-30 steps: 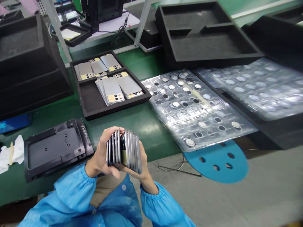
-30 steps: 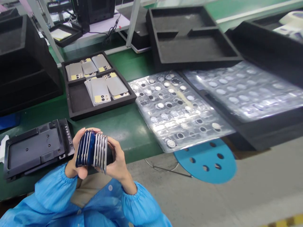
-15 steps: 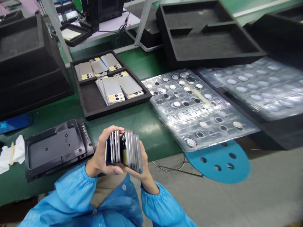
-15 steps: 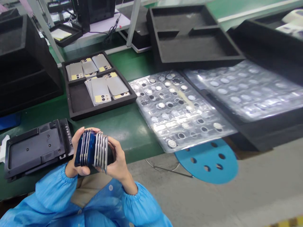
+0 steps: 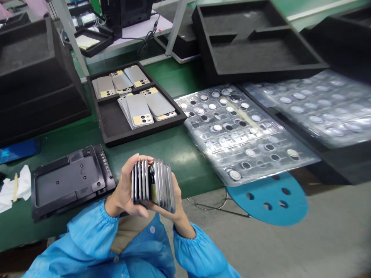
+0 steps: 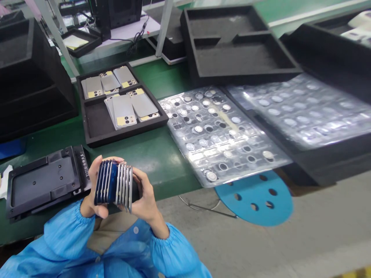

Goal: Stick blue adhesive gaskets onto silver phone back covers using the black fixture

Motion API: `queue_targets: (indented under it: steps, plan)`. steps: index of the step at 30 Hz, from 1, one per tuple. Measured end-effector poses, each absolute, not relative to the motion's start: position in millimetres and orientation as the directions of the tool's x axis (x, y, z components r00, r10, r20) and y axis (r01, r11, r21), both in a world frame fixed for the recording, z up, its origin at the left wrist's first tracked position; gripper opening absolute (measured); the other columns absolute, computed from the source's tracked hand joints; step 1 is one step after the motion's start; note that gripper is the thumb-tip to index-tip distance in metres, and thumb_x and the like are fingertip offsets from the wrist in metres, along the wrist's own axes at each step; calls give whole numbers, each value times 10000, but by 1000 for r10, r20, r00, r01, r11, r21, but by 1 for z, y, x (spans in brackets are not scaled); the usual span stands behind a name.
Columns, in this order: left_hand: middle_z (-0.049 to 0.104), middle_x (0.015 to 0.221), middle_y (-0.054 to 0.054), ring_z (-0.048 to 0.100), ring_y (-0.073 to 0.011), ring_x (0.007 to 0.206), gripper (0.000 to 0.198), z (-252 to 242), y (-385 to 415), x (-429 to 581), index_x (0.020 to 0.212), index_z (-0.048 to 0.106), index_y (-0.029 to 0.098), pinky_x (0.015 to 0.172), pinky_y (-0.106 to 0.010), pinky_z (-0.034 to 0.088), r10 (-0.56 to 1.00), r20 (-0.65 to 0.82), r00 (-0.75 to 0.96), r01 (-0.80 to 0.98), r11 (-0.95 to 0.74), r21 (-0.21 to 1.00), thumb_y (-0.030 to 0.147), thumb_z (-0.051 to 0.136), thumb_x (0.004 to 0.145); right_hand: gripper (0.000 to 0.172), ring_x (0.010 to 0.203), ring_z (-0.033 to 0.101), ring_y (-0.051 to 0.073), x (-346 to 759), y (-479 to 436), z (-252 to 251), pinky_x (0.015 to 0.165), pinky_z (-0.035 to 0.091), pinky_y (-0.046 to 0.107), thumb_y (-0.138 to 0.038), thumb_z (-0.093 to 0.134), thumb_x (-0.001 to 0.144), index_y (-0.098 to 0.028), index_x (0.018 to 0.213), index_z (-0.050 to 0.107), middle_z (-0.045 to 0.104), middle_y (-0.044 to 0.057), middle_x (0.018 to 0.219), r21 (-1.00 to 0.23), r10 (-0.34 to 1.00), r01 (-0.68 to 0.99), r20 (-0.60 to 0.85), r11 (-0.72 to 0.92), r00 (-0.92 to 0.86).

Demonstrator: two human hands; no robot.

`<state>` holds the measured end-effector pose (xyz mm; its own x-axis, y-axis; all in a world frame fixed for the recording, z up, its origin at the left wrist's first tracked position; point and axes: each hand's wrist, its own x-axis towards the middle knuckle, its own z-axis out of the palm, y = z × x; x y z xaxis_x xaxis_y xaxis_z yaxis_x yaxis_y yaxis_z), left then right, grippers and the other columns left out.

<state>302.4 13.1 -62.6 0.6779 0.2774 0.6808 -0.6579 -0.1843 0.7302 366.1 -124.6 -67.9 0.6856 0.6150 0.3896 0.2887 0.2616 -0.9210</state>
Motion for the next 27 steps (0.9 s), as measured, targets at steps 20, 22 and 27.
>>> queue_targets:
  steps: [20, 22, 27]
  plan:
    - [607, 1340, -109, 662, -242, 1098, 774, -44, 0, 301, 1568, 336, 336, 937, -421, 573, 510, 622, 594, -621, -201, 758, 637, 614, 912, 762, 1173, 720, 366, 372, -125, -75, 1023, 598, 516, -619, 839, 735, -222, 1327, 567, 724, 155, 1281, -971, 634, 162, 239, 178, 736]
    - [615, 1345, -113, 664, -242, 1103, 783, -40, -8, 293, 1559, 354, 331, 959, -420, 559, 528, 595, 606, -612, -167, 773, 667, 615, 901, 763, 1163, 725, 370, 377, -132, -76, 1009, 607, 506, -719, 760, 765, -185, 1289, 611, 732, 175, 1263, -975, 614, 165, 221, 147, 758]
    - [653, 1328, -103, 668, -251, 1119, 745, -14, -31, 256, 1537, 400, 324, 967, -401, 550, 564, 314, 764, -475, 162, 865, 629, 643, 903, 763, 1279, 648, 397, 382, -171, -60, 1084, 535, 599, -628, 734, 854, -206, 1445, 498, 676, 199, 1351, -962, 594, 268, 243, 48, 767]
